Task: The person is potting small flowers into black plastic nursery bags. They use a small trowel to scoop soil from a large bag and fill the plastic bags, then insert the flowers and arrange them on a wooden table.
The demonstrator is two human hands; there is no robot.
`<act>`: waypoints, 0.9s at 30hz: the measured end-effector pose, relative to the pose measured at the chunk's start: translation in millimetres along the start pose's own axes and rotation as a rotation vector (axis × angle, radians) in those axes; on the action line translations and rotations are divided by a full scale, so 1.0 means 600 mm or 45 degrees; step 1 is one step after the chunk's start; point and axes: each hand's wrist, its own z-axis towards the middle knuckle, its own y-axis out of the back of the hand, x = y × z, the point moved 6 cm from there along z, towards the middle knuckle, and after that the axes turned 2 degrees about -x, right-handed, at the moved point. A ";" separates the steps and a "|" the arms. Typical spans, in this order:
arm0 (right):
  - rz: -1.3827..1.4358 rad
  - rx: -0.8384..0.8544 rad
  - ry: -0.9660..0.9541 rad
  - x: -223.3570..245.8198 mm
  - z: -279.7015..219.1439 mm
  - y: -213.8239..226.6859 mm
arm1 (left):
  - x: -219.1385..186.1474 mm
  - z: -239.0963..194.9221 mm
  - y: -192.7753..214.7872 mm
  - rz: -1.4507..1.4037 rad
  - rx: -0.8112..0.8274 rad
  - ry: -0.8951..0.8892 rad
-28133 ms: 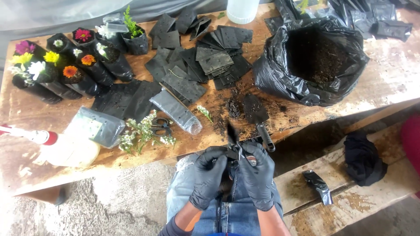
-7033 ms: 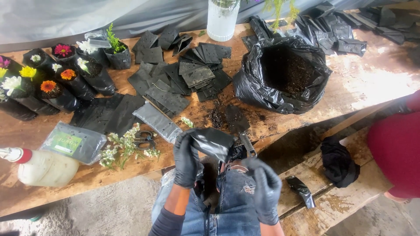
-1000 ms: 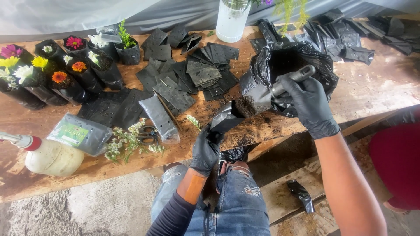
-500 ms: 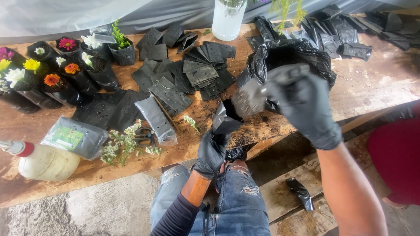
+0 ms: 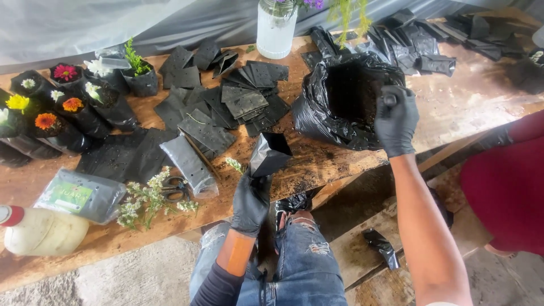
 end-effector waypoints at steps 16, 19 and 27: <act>0.362 -0.073 -0.836 -0.020 -0.026 0.000 | 0.008 0.017 0.013 0.026 0.011 0.015; 0.547 -0.134 -1.024 -0.080 -0.033 0.009 | 0.011 0.006 0.006 0.027 0.008 0.019; 0.753 -0.409 -1.204 -0.137 -0.022 0.037 | 0.006 0.001 0.005 0.038 0.031 -0.002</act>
